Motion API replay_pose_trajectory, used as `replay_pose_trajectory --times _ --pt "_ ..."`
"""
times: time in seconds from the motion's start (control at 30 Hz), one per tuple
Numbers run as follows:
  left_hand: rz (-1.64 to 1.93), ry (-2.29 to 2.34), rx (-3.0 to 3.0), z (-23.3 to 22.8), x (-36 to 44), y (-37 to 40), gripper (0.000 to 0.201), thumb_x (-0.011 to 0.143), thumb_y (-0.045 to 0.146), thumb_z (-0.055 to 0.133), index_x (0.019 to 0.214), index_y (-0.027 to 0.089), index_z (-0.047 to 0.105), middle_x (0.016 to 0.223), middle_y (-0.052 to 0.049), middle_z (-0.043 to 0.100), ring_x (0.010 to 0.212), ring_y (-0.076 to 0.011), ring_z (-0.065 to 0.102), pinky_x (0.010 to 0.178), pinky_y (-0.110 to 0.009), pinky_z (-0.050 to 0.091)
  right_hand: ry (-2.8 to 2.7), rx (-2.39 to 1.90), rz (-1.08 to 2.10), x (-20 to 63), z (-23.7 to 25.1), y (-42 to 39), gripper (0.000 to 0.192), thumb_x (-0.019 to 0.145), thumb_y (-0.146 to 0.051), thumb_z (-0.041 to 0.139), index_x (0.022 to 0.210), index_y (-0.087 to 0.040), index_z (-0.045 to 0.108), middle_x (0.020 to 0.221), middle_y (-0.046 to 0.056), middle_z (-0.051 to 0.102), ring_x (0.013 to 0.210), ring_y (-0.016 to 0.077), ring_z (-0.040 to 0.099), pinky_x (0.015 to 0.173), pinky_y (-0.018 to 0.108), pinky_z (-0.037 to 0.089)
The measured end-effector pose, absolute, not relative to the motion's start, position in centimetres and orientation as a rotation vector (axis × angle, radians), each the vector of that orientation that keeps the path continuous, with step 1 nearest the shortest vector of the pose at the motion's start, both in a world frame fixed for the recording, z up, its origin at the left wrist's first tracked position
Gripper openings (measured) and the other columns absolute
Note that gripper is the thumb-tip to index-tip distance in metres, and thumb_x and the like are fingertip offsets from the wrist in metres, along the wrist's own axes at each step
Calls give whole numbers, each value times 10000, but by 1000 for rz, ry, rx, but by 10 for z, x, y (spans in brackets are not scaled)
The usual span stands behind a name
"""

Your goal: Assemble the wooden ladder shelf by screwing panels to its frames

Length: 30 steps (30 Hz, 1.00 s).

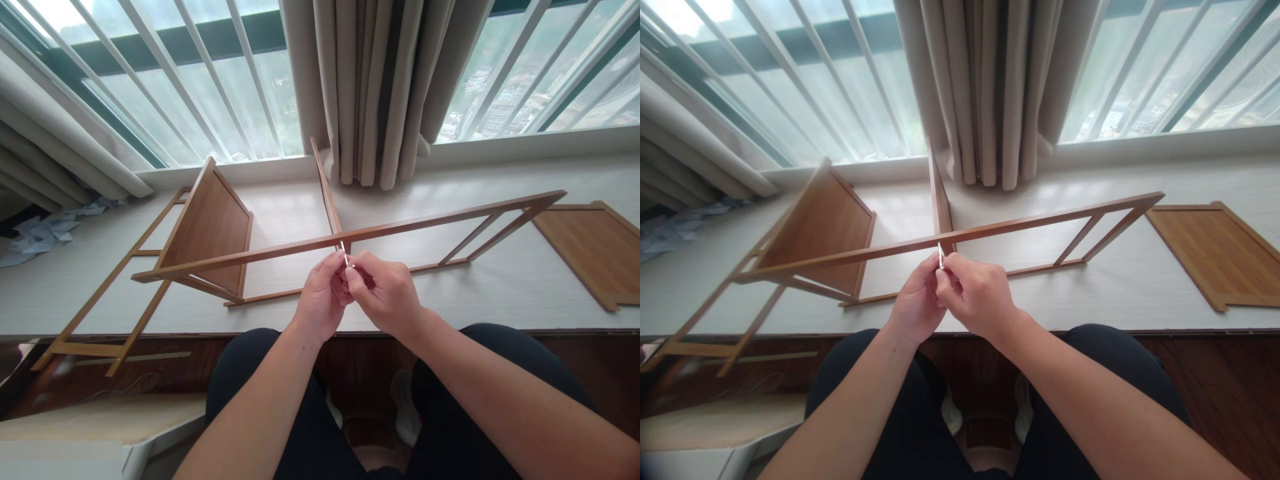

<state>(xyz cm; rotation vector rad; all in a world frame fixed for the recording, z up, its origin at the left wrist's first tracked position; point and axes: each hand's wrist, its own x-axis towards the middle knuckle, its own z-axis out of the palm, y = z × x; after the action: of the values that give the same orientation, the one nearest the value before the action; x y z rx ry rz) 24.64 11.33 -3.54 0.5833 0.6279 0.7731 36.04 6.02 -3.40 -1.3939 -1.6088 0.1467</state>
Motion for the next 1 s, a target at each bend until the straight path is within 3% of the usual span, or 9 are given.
replay_pose_trajectory --times 1.0 --pt "776 619 607 -38 246 114 407 774 456 832 706 151 570 577 50 458 492 -58 414 430 -173 272 -1464 -1417 391 357 -31 58 192 940 -249 509 775 -225 605 636 -17 662 553 136 572 578 263 407"
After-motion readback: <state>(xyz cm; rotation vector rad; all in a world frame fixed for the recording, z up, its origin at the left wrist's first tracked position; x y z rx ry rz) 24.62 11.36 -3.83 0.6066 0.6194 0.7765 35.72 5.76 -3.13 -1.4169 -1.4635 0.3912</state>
